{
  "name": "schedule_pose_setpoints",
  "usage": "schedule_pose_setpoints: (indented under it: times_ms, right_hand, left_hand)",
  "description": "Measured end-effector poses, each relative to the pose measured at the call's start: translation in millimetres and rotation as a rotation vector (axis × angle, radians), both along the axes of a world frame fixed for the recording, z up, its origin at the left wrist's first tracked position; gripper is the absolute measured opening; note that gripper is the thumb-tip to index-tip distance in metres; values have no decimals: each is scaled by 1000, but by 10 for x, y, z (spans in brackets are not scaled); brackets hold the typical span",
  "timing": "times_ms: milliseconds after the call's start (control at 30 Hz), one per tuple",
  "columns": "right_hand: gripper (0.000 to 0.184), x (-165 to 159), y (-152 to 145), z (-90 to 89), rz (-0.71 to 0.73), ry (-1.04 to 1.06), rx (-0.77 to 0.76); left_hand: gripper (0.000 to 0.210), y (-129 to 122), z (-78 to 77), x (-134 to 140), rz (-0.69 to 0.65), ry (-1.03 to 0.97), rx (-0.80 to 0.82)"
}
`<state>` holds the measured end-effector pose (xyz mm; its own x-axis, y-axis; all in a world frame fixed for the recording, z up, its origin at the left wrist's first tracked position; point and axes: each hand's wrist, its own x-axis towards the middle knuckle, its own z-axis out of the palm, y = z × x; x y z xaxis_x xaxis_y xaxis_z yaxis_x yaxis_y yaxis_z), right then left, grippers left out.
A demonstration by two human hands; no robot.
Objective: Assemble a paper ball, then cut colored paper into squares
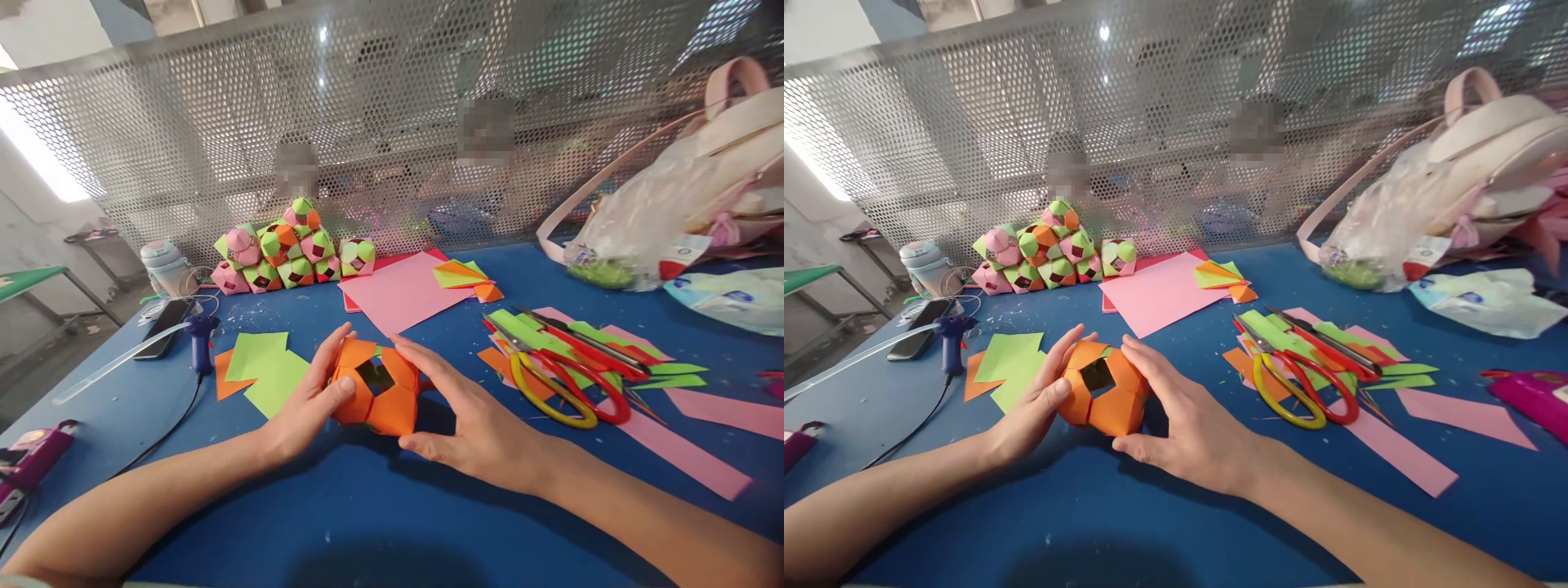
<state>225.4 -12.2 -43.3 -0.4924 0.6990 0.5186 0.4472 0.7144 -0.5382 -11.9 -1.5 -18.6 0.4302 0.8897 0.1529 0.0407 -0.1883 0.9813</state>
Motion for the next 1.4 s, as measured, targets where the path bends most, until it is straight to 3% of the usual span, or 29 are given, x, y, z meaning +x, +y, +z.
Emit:
schedule_pose_setpoints:
  times_ms: [233, 500, 700, 833, 1067, 1233, 1400]
  right_hand:
    - [89, 0, -1, 2, 39, 6, 62]
    - [92, 7, 7, 13, 137, -25, 114]
    - [93, 14, 7, 5, 105, -39, 99]
    - [86, 7, 15, 47, 30, 17, -150]
    - [62, -7, 83, 205, -8, 419, -712]
    - [48, -33, 176, 162, 27, 553, -908]
    - [48, -74, 231, 113, 42, 595, -954]
  left_hand:
    - [68, 25, -84, -67, -92, -45, 152]
    - [65, 35, -90, -112, -150, 45, 316]
    - [72, -16, -26, -59, -110, 83, 232]
    - [71, -13, 63, -49, -90, 133, 36]
    - [75, 37, 168, -46, -33, 127, -87]
    - [92, 69, 110, 9, -45, 206, -31]
    - [88, 115, 48, 31, 16, 273, -9]
